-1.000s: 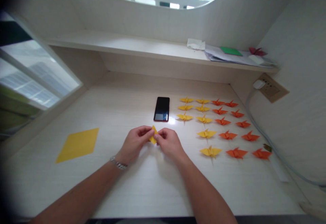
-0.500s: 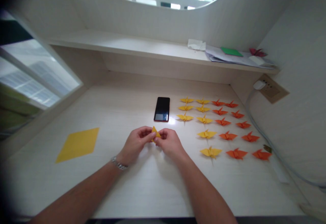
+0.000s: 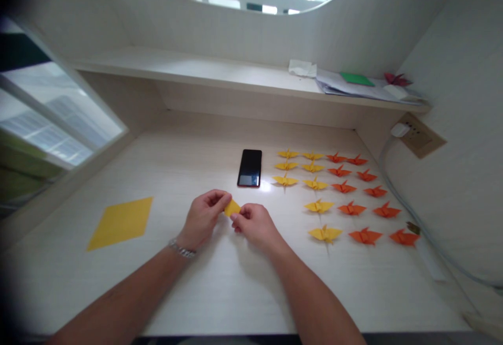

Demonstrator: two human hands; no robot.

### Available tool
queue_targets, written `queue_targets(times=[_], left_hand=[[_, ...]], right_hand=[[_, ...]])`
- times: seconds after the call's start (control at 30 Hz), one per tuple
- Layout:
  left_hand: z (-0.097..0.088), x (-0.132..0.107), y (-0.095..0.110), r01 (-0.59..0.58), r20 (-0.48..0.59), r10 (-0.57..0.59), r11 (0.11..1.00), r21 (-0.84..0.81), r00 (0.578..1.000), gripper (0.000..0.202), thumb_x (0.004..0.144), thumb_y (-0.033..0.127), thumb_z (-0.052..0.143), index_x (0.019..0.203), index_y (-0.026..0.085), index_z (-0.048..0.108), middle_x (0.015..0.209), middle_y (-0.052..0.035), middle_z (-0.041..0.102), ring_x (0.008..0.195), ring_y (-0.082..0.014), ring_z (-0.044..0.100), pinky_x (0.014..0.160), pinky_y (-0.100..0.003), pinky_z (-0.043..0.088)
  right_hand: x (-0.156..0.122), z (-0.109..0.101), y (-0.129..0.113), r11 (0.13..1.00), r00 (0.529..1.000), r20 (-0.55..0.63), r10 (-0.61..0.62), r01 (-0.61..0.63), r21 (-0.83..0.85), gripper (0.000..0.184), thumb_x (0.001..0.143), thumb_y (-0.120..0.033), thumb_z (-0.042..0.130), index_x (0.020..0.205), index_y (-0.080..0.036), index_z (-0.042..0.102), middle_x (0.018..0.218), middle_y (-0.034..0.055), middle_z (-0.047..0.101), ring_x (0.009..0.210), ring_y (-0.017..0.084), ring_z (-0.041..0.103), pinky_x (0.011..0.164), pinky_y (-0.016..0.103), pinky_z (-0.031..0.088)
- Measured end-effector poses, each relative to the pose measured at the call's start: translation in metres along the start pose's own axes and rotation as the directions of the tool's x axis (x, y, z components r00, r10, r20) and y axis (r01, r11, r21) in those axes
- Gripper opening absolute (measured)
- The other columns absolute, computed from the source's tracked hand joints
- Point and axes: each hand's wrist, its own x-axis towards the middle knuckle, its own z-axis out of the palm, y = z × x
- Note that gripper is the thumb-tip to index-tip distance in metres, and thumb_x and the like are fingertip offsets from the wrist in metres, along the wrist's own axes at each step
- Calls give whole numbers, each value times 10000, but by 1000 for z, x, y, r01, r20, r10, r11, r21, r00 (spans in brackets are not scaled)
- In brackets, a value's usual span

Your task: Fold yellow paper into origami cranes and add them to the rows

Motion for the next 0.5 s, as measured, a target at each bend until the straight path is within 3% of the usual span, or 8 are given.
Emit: queue_targets(times=[0.33, 0.5], left_hand=[[-1, -2, -1, -37, -30, 41, 994, 106, 999, 204, 732, 349, 692, 769, 149, 686, 688, -25, 674, 634, -149, 602, 587, -237, 466], [2, -3, 0, 49, 79, -49, 999, 8, 996, 250, 707, 367, 716, 819, 144, 702, 763, -55, 706, 684, -169, 632, 617, -255, 488]], right_hand=[[-1, -3, -2, 999, 997, 76, -3, -1, 42, 243, 730, -380, 682, 674, -162, 592, 586, 13, 638, 523, 130, 590, 522, 236, 456], [3, -7, -1, 990, 987, -87, -134, 138, 41, 299, 760, -460, 641, 715, -165, 610, 571, 3, 616, 526, 130, 566, 547, 250, 457]])
